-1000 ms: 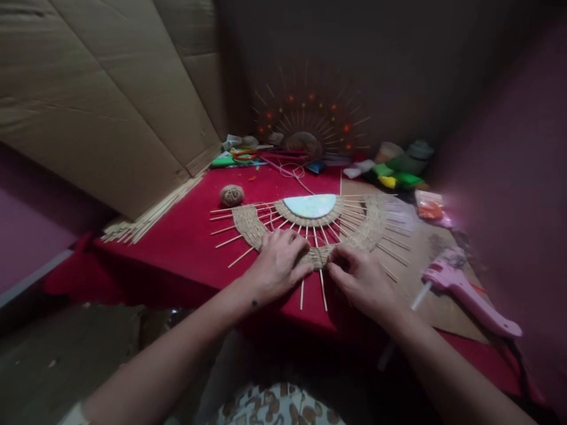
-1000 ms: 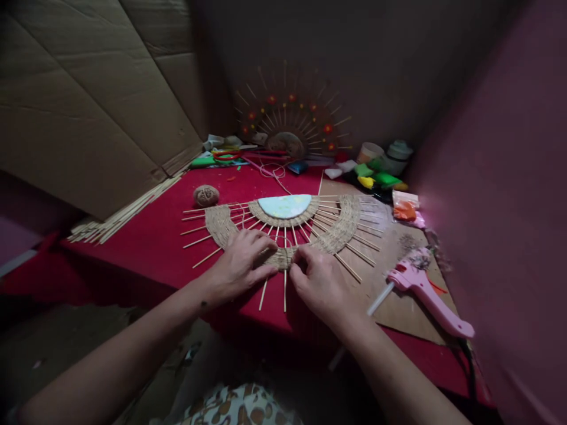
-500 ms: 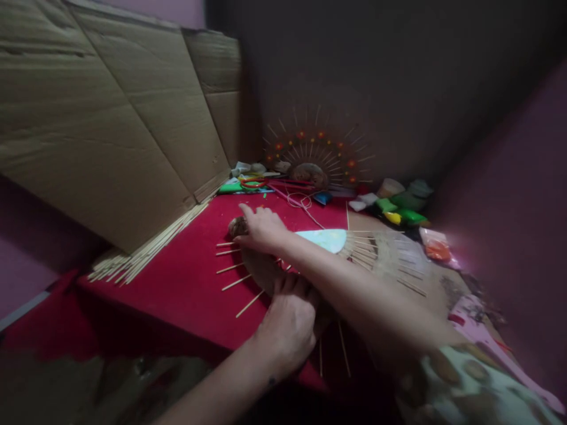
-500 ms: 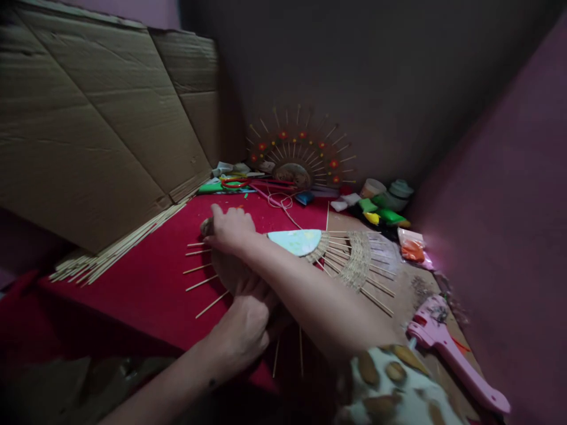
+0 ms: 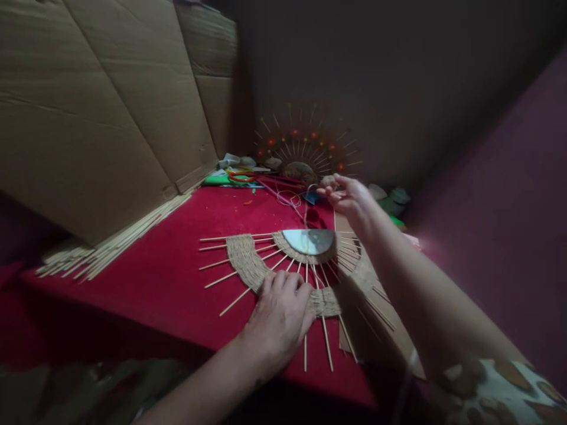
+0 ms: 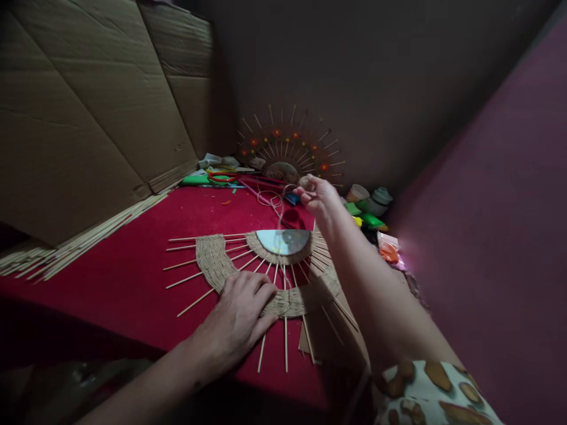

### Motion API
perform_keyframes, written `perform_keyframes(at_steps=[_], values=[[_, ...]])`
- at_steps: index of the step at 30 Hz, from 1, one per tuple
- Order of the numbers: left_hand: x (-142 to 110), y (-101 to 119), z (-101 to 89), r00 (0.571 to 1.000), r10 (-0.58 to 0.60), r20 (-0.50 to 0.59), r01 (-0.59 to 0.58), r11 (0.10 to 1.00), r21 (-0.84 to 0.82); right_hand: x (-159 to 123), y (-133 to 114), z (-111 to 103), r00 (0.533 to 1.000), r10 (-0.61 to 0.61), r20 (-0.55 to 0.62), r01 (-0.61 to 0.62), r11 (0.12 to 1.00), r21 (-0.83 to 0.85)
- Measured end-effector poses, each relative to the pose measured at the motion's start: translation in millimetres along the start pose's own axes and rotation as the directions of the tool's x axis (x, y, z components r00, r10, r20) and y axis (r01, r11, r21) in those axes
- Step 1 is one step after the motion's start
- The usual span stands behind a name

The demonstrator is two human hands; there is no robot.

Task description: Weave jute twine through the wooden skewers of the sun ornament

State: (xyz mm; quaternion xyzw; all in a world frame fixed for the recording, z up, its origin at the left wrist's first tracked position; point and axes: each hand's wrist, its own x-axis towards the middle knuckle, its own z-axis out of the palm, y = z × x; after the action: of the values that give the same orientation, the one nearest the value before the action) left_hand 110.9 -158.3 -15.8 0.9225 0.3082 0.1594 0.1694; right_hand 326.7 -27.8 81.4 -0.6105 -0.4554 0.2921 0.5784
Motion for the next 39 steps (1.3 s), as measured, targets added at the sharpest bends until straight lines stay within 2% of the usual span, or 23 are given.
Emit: perform_keyframes(at_steps=[3,5,8,11,14,16,19,21,22,24,26,28,30,34,39], values=[[-0.6,-2.0,1.4,1.000,0.015,-0.010,-0.015,1.000,0.001,-0.7,-12.2,-26.7,0.986,0.133,-0.104,-0.124,0.988,0.090],[-0.7,-3.2,2.5,0.999,0.032,-0.020,-0.032,0.999,0.005,-7.3,-18.8,-35.7,0.972,0.172,-0.158,-0.149,0.978,0.145],[-0.6,-4.5,3.5,0.998,0.049,-0.030,-0.048,0.999,0.018,-24.1,-24.1,-44.6,0.970,0.119,-0.213,-0.074,0.975,0.209],[-0.4,-5.0,3.6,0.998,0.059,-0.036,-0.058,0.998,0.027,-47.8,-21.3,-50.9,0.978,0.011,-0.207,0.016,0.991,0.132],[0.4,-5.5,3.4,0.998,0.053,-0.025,-0.053,0.998,0.035,-76.7,-11.3,-52.8,0.993,-0.016,-0.119,0.006,0.996,-0.087],[1.2,-6.5,3.8,0.998,0.063,-0.031,-0.062,0.997,0.037,-97.6,-2.8,-51.3,1.000,-0.020,0.010,0.022,0.965,-0.260],[2.2,-8.9,5.3,0.994,0.091,-0.052,-0.090,0.995,0.032,-128.4,10.5,-45.8,0.964,0.062,0.259,0.092,0.834,-0.544],[2.6,-10.3,6.4,0.994,0.094,-0.055,-0.092,0.995,0.039,-147.0,19.1,-41.0,0.929,0.098,0.357,0.177,0.730,-0.660],[2.7,-10.8,6.9,0.994,0.094,-0.054,-0.091,0.995,0.046,-155.4,23.1,-38.9,0.914,0.093,0.394,0.218,0.707,-0.673],[2.9,-11.3,7.6,0.994,0.096,-0.060,-0.093,0.994,0.061,-169.8,30.0,-36.5,0.884,-0.008,0.468,0.344,0.689,-0.638],[3.0,-11.6,8.1,0.992,0.101,-0.074,-0.096,0.993,0.075,-180.3,35.3,-37.3,0.829,-0.103,0.549,0.469,0.662,-0.584],[3.2,-11.9,8.4,0.991,0.104,-0.087,-0.096,0.992,0.082,-186.4,39.5,-40.5,0.769,-0.132,0.626,0.558,0.616,-0.556],[3.6,-12.4,8.4,0.991,0.102,-0.091,-0.096,0.992,0.077,-188.3,44.0,-44.1,0.735,-0.130,0.665,0.611,0.553,-0.567],[4.9,-13.9,8.0,0.993,0.087,-0.085,-0.084,0.996,0.037,-187.2,53.2,-47.4,0.729,-0.168,0.664,0.658,0.443,-0.609],[6.4,-14.4,6.8,0.996,0.066,-0.064,-0.065,0.998,0.017,-196.4,50.1,-51.9,0.721,-0.185,0.668,0.668,0.443,-0.598]])
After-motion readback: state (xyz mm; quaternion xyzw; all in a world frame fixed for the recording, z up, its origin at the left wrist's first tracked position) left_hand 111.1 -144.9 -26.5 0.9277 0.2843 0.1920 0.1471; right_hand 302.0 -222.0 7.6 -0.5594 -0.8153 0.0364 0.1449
